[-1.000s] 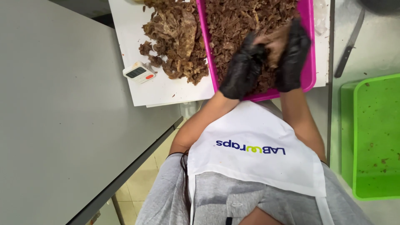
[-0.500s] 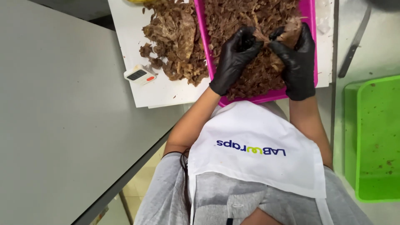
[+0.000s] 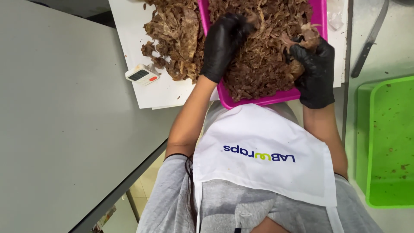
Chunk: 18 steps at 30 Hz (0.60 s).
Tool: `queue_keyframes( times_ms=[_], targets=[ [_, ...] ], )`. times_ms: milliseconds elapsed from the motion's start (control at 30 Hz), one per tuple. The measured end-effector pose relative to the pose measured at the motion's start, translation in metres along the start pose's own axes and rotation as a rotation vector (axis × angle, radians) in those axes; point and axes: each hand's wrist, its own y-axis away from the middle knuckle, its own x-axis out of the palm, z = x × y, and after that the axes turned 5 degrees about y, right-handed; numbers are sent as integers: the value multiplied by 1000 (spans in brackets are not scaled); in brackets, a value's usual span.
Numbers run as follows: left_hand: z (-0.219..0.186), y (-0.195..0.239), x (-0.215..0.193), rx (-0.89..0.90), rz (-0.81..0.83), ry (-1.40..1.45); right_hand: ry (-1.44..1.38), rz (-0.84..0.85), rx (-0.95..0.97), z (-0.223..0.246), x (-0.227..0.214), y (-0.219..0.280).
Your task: Shredding cooked meat into smaller pieces by hand in a plastic tray.
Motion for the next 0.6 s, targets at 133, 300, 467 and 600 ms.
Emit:
queue_keyframes(
  times_ms=[133,300,467,600],
  targets=[
    [-49,4,2,220,118,-165,149,-4,5,2,2,-5],
    [-58,16,15,274,228,115,327,12,47,6,3,-14],
    [-58,22,17,304,195,69,443,115,6,18,9,-13],
    [-58,35,28,221,159,143,447,140,-28,9,9,-15]
  ],
)
